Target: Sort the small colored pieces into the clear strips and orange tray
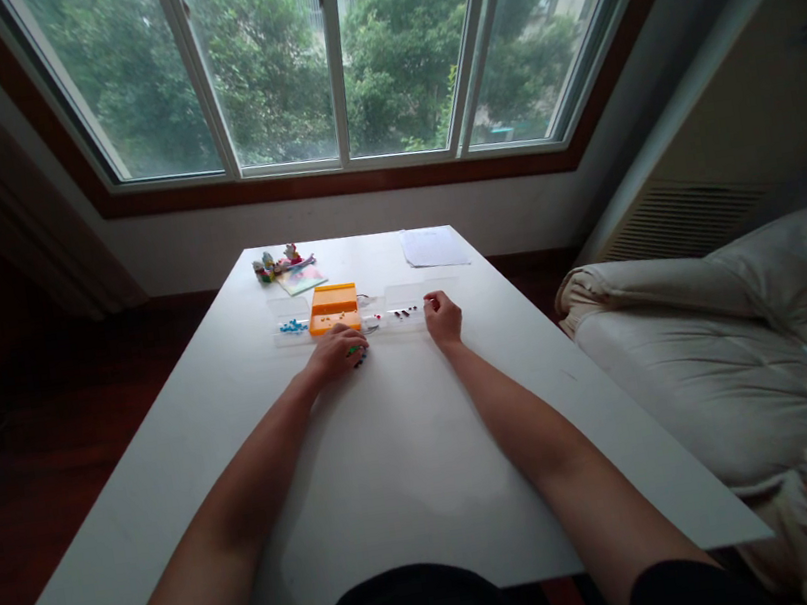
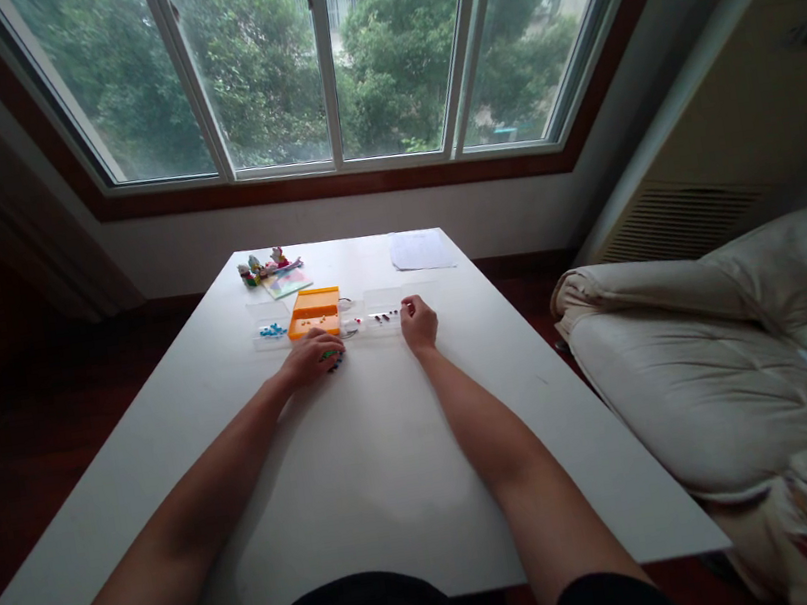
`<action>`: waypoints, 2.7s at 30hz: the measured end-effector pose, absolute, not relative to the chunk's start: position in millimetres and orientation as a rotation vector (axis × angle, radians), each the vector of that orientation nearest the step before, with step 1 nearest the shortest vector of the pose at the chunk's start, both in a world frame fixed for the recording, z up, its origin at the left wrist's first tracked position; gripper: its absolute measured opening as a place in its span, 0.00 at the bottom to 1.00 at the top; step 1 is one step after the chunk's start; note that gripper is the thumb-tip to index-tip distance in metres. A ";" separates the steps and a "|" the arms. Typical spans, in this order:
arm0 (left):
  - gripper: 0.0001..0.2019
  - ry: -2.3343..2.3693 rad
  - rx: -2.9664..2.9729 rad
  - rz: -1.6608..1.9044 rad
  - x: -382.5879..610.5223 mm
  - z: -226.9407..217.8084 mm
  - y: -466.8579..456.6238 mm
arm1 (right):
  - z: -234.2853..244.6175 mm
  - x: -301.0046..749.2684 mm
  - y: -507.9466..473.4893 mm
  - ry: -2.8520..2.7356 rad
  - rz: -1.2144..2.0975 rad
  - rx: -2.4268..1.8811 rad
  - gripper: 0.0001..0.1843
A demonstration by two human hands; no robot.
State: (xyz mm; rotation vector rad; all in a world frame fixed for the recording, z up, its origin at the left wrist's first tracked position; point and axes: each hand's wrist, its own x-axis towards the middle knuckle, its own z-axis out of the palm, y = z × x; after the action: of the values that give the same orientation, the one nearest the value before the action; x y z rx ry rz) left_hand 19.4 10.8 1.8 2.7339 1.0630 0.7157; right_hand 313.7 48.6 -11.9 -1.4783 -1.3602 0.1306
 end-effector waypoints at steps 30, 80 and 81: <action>0.18 1.036 2.821 0.593 34.7 -1.5 -0.2 | -8.4 285.3 32.3 -1.741 0.189 -1.292 0.12; 0.20 2.217 2.103 1.094 -48.3 2.2 37.0 | -8.3 283.8 29.9 -1.786 0.201 -1.268 0.12; 0.20 2.254 2.054 1.100 -51.8 0.6 38.0 | -7.3 283.6 29.3 -1.789 0.203 -1.276 0.12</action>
State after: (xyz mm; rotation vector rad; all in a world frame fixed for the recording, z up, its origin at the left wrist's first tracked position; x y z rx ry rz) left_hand -51.8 38.0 0.6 2.0543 2.2542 1.0999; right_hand 283.6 29.3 -7.3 -1.2764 -1.7890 0.2027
